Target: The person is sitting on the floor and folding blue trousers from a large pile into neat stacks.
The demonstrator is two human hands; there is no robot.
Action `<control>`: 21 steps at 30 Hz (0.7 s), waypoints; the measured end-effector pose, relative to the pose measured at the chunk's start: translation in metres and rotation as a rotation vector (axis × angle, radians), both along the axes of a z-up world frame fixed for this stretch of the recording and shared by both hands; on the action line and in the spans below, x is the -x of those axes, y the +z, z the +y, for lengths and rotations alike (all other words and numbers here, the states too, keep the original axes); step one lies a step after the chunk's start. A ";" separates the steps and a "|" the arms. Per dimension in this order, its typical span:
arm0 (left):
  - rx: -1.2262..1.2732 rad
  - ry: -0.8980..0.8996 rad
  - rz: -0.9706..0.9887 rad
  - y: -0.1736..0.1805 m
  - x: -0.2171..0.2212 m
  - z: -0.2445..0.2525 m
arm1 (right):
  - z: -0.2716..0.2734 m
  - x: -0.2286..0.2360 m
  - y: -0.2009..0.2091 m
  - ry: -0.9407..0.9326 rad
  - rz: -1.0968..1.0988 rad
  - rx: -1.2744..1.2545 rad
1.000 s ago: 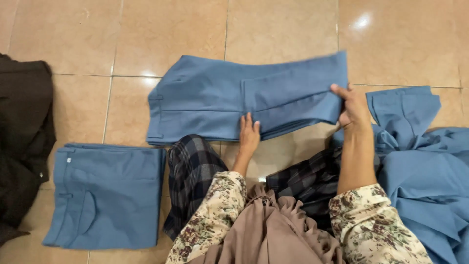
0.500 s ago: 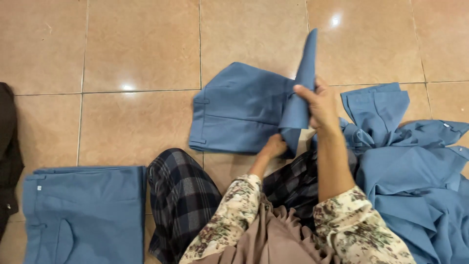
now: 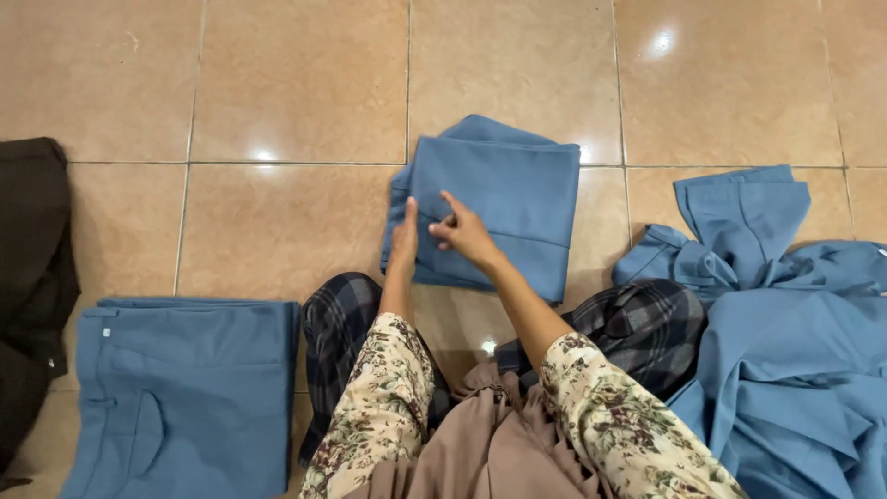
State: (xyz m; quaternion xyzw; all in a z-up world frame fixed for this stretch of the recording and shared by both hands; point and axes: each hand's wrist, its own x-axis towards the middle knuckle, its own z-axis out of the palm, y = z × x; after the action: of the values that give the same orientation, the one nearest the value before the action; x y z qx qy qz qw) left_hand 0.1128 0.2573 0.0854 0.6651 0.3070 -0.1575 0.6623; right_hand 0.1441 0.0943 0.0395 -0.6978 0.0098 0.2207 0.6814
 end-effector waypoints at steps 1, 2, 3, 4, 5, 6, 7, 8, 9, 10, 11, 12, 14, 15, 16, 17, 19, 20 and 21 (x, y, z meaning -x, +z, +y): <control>0.002 0.004 -0.001 -0.022 -0.002 0.002 | -0.004 0.005 -0.003 0.004 -0.001 0.002; -0.158 -0.034 -0.044 -0.045 -0.004 0.003 | -0.008 0.009 -0.005 0.059 -0.105 0.182; -0.319 -0.074 -0.085 -0.067 -0.006 0.003 | -0.013 0.014 -0.008 0.113 -0.206 0.361; -0.318 -0.072 -0.084 -0.068 -0.008 0.005 | -0.021 0.020 0.002 0.115 -0.205 0.362; -0.340 -0.055 -0.098 -0.069 -0.010 0.006 | -0.029 0.026 0.013 0.067 -0.330 0.546; -0.362 -0.037 -0.113 -0.070 -0.012 0.007 | -0.038 0.032 0.023 0.018 -0.455 0.729; -0.360 -0.036 -0.113 -0.049 -0.004 0.005 | -0.046 0.042 0.035 0.019 -0.456 0.731; -0.498 -0.050 -0.137 -0.028 0.003 0.002 | -0.054 0.052 0.046 0.067 -0.428 0.929; -0.637 -0.062 -0.160 -0.007 0.011 0.001 | -0.062 0.063 0.058 0.115 -0.398 1.125; -0.636 -0.059 -0.161 0.011 0.019 0.001 | -0.063 0.073 0.062 0.117 -0.401 1.126; -0.690 -0.028 -0.194 0.029 0.027 0.001 | -0.066 0.083 0.066 0.181 -0.378 1.169; -0.745 0.002 -0.225 0.047 0.034 0.001 | -0.069 0.093 0.070 0.245 -0.355 1.212; -0.770 -0.008 -0.164 0.002 0.029 0.006 | -0.070 0.106 0.069 0.283 -0.341 1.214; -0.796 -0.016 -0.102 -0.021 0.027 0.008 | -0.070 0.113 0.068 0.324 -0.328 1.215; -0.795 -0.011 -0.101 -0.024 0.027 0.010 | -0.070 0.113 0.068 0.327 -0.331 1.216; -0.724 -0.037 -0.061 -0.027 0.026 0.012 | -0.069 0.113 0.068 0.329 -0.317 1.208; -0.653 -0.060 -0.027 -0.043 0.026 0.019 | -0.071 0.112 0.067 0.327 -0.308 1.200; -0.613 -0.078 -0.015 -0.055 0.026 0.023 | -0.074 0.111 0.067 0.349 -0.344 1.197; -0.572 -0.095 -0.001 -0.068 0.028 0.027 | -0.077 0.111 0.066 0.374 -0.379 1.193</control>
State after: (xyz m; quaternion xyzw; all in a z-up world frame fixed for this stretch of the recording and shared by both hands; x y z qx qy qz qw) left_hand 0.0845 0.2842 0.0169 0.8385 0.3072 -0.0953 0.4400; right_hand 0.0327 0.0177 0.1053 -0.9729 -0.1113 0.1653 0.1171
